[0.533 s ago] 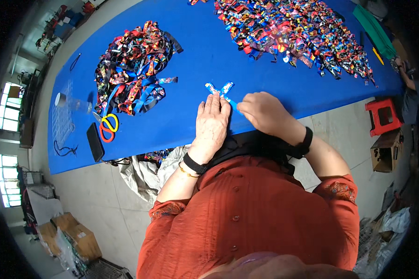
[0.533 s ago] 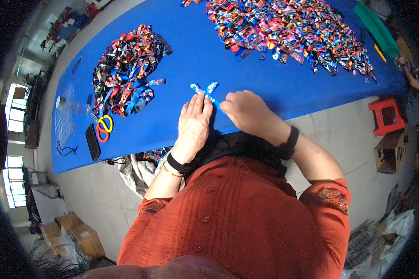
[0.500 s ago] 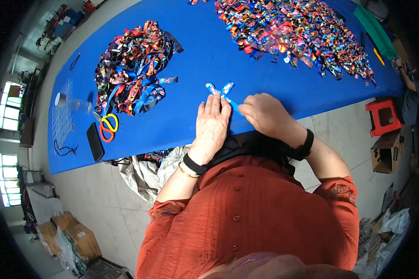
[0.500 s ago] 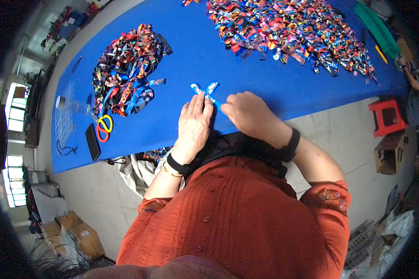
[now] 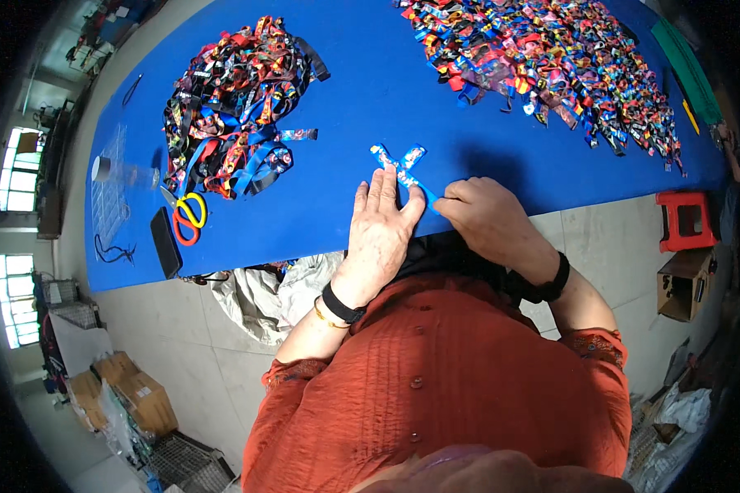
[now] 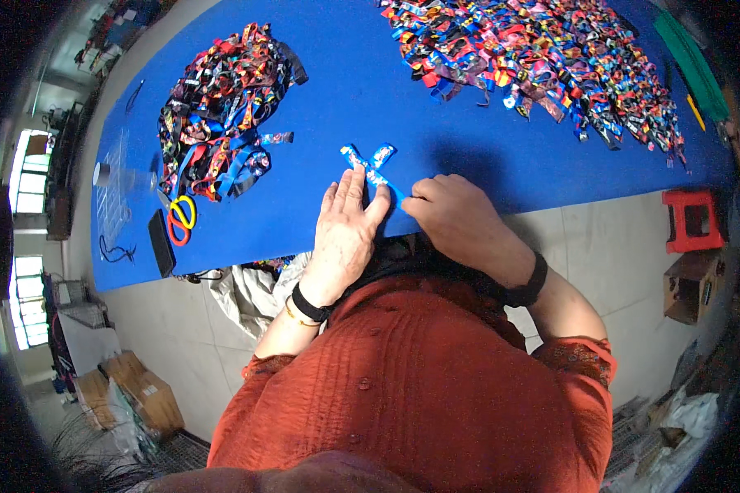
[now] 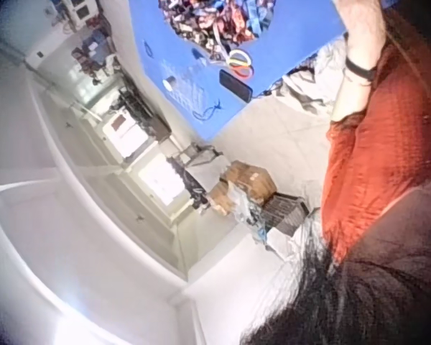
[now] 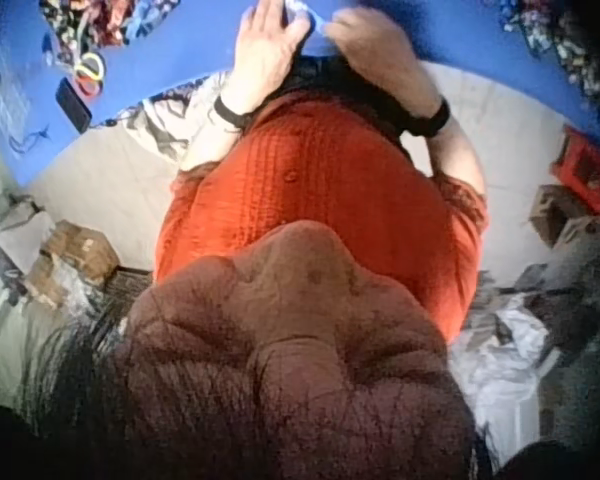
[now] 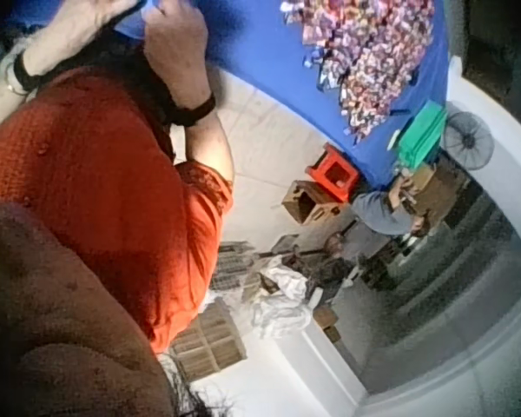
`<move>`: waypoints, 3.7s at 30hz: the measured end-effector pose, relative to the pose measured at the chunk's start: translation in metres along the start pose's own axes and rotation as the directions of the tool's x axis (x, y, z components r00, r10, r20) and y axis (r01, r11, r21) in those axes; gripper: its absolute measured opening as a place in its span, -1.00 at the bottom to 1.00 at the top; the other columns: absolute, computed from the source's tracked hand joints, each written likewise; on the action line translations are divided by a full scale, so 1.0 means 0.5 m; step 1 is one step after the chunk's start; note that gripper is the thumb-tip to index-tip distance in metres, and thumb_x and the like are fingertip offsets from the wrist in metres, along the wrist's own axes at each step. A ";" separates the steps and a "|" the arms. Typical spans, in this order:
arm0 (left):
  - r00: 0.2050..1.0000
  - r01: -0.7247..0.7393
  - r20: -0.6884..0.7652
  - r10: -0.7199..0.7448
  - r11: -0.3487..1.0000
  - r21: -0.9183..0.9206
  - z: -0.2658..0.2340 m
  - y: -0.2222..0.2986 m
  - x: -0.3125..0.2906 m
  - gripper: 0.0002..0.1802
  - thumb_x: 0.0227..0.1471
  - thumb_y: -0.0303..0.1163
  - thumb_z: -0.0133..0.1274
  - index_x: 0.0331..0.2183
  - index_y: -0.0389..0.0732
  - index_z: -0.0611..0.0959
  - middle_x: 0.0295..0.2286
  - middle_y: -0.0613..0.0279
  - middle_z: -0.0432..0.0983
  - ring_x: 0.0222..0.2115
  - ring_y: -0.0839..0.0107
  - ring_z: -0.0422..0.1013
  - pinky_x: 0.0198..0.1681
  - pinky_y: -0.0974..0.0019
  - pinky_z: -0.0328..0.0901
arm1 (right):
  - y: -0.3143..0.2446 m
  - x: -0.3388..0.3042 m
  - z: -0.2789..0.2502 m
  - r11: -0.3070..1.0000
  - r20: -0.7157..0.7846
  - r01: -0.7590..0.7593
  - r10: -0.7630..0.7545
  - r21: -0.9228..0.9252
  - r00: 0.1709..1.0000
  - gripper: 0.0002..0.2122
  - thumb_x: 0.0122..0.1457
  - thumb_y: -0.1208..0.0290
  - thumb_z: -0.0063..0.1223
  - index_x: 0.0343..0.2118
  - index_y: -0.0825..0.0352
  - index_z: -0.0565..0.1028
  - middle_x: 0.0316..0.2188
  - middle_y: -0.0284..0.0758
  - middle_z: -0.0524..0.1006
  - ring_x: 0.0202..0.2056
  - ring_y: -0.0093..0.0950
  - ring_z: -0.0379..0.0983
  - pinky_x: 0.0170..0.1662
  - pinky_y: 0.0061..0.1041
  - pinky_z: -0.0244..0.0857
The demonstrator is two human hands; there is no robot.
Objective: Assembling decorative items by folding and joining colorful fabric ribbons and blue straps on a workbench.
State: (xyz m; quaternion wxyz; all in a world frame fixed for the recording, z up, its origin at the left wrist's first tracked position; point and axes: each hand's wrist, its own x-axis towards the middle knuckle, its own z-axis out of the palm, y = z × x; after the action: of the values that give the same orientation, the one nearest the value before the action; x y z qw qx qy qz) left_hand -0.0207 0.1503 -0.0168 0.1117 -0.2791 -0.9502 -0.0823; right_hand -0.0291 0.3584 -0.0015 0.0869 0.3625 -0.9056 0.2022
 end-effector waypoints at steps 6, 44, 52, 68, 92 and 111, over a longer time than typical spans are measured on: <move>1.000 -0.001 -0.002 0.001 1.000 0.023 -0.006 0.000 -0.001 -0.49 -0.09 -0.58 -0.08 -0.01 -0.17 0.43 0.06 -0.37 0.23 0.09 -0.17 0.24 0.14 -0.09 0.15 | 0.000 0.007 -0.001 1.000 -0.022 0.003 -0.002 0.028 1.000 -0.97 0.00 0.50 -0.05 -0.49 0.24 0.43 -0.48 -0.29 0.38 -0.40 -0.27 0.38 -0.33 -0.29 0.28; 0.989 0.055 0.139 -0.051 0.998 -0.027 -0.011 0.017 -0.009 -0.46 0.00 -0.56 -0.15 0.08 -0.18 0.33 0.15 -0.43 0.03 0.19 -0.28 0.02 0.22 -0.26 -0.07 | -0.015 0.000 -0.026 0.993 0.139 -0.089 0.078 0.073 0.987 -0.79 0.08 0.44 0.05 -0.19 0.26 0.49 -0.30 -0.28 0.42 -0.29 -0.27 0.37 -0.25 -0.32 0.29; 0.981 0.030 0.192 -0.024 0.999 -0.032 -0.016 0.013 -0.007 -0.44 -0.01 -0.52 -0.09 0.09 -0.21 0.30 0.12 -0.52 0.04 0.19 -0.34 0.01 0.20 -0.34 -0.09 | -0.012 -0.009 -0.031 0.991 0.105 -0.074 0.062 0.107 0.992 -0.74 0.04 0.48 0.06 -0.15 0.26 0.49 -0.27 -0.28 0.43 -0.24 -0.29 0.40 -0.17 -0.35 0.32; 0.954 0.010 0.298 -0.004 1.000 -0.018 -0.033 0.011 0.008 -0.43 -0.03 -0.54 -0.13 0.09 -0.19 0.33 0.15 -0.53 -0.03 0.19 -0.37 -0.01 0.18 -0.35 -0.06 | 0.056 -0.042 -0.047 0.971 0.016 -0.005 0.001 0.238 1.000 -0.69 0.00 0.53 0.05 -0.13 0.20 0.52 -0.18 -0.30 0.47 -0.17 -0.29 0.43 -0.12 -0.34 0.32; 0.974 0.012 0.228 -0.001 0.999 -0.049 -0.022 0.015 -0.008 -0.46 -0.01 -0.52 -0.10 0.07 -0.26 0.30 0.14 -0.56 -0.05 0.18 -0.37 0.00 0.18 -0.39 -0.10 | 0.056 -0.039 -0.004 0.871 -0.125 -0.149 0.232 0.468 0.965 -0.87 0.05 0.56 0.11 -0.32 0.24 0.56 -0.30 -0.30 0.54 -0.21 -0.29 0.48 -0.11 -0.34 0.33; 0.947 0.193 -0.205 -0.246 0.949 -0.248 -0.077 -0.065 -0.089 -0.45 -0.28 -0.66 0.02 -0.10 -0.31 0.49 -0.05 -0.12 0.36 -0.03 -0.06 0.29 0.13 -0.08 0.14 | 0.035 0.139 -0.024 0.847 0.086 -0.462 0.456 0.261 0.886 -0.74 0.09 0.25 0.20 -0.33 0.36 0.48 -0.56 -0.36 0.38 -0.48 -0.52 0.31 -0.38 -0.51 0.24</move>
State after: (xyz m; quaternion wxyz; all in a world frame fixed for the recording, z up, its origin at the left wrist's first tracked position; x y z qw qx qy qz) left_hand 0.0042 0.0920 0.0056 0.1802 -0.1699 -0.9403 -0.2334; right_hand -0.0912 0.3316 0.0251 -0.0245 0.1463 -0.9298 0.3369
